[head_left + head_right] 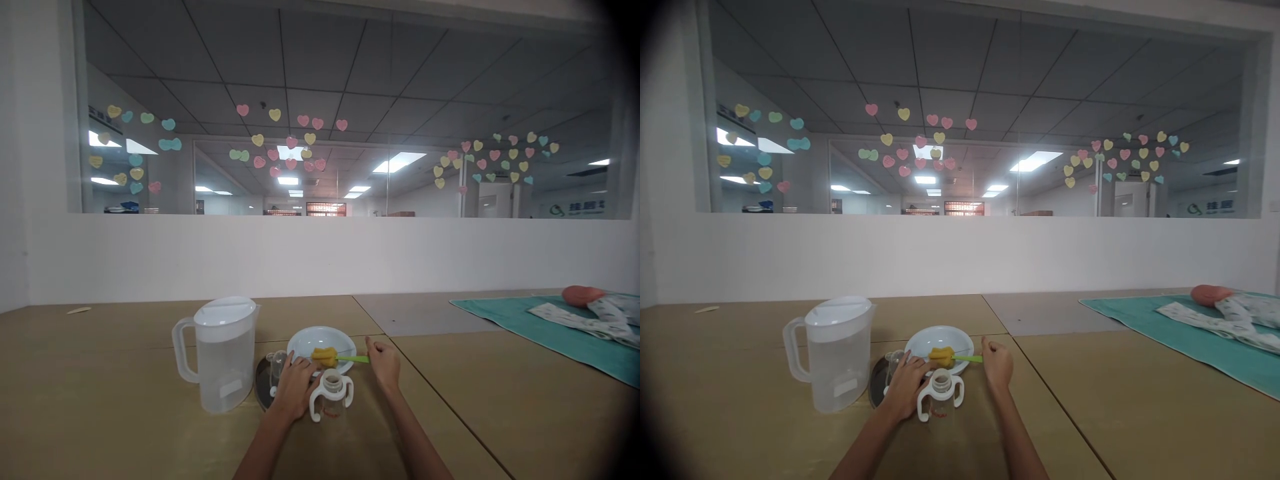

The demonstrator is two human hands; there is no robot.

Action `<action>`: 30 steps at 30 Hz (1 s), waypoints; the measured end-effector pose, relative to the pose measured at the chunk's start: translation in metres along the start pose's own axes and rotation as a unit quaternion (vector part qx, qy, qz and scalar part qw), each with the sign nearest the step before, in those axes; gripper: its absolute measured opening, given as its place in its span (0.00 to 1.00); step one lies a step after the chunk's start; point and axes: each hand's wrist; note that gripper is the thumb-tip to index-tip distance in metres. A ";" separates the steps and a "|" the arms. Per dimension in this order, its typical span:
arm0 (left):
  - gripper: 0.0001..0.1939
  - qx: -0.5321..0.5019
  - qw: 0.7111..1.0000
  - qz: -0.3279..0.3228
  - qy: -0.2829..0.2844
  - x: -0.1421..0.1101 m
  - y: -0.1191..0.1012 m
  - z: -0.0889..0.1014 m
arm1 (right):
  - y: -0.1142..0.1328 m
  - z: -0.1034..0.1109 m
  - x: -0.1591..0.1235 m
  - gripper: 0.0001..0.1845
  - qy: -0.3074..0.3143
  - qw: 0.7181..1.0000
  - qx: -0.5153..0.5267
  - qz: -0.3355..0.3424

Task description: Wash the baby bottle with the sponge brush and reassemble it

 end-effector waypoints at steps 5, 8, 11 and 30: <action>0.17 -0.004 1.000 0.000 -0.024 -0.005 -0.001 -0.002 | -0.006 0.002 0.002 0.30 -0.011 1.000 0.002 -0.004; 0.19 -0.003 0.999 0.000 -0.040 -0.007 0.001 -0.006 | -0.010 0.004 0.005 0.29 -0.021 0.999 0.005 -0.029; 0.21 0.000 0.998 0.005 -0.059 -0.009 0.003 -0.008 | -0.015 0.005 0.008 0.28 -0.038 0.997 0.010 -0.060; 0.14 -0.053 0.958 0.124 -0.255 -0.010 0.012 -0.003 | -0.009 -0.001 0.006 0.28 -0.006 0.978 0.184 -0.097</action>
Point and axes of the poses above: each hand's wrist, its own x-axis towards the middle knuckle, its own z-axis out of the back of the hand, y = z × x, and after that the axes turned 6 degrees about y, right-handed
